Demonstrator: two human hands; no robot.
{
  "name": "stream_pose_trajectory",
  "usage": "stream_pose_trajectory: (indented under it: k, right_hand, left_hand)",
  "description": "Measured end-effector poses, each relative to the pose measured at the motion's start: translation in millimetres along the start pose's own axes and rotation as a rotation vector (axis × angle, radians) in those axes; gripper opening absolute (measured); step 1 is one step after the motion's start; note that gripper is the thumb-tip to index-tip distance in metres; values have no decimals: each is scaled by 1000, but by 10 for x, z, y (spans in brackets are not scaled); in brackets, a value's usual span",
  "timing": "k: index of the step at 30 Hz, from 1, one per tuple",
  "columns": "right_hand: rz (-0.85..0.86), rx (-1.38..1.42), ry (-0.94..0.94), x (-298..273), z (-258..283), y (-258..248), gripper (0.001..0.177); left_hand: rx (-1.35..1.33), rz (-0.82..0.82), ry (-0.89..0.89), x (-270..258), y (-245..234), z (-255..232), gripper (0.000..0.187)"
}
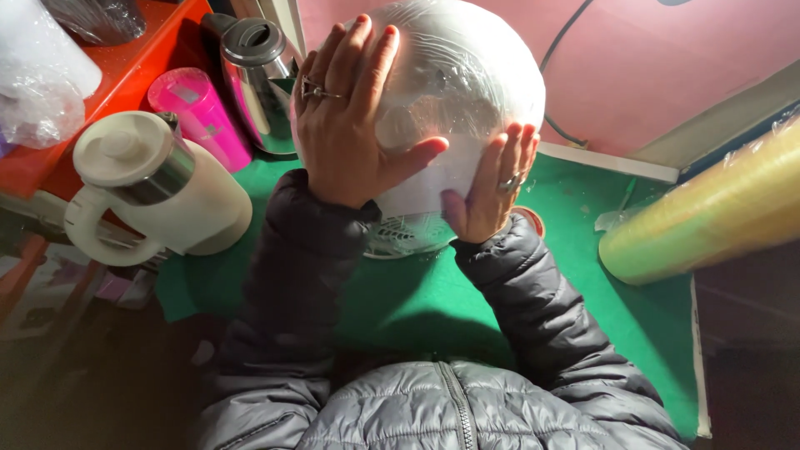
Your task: The person wraps an appliance in plastic wrap by hand and secures it with tape using scissors to cut the tape.
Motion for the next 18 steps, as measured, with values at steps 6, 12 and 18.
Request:
stream_pose_trajectory:
  k: [6, 12, 18]
  right_hand:
    - [96, 108, -61, -502, 107, -47, 99]
    - [-29, 258, -226, -199, 292, -357, 100]
    - [-7, 158, 101, 931, -120, -368, 80]
  left_hand:
    - [15, 18, -1, -12, 9, 15, 96]
    - [9, 11, 0, -34, 25, 8, 94]
    - [14, 26, 3, -75, 18, 39, 92]
Point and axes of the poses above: each hand's wrist, its own x-axis towards the middle knuckle, its own y-axis out of the palm, z = x × y, the point moved 2 cm from there along x, towards the middle knuckle, and after that the axes turned 4 degrees about y, right-handed, at the moved point
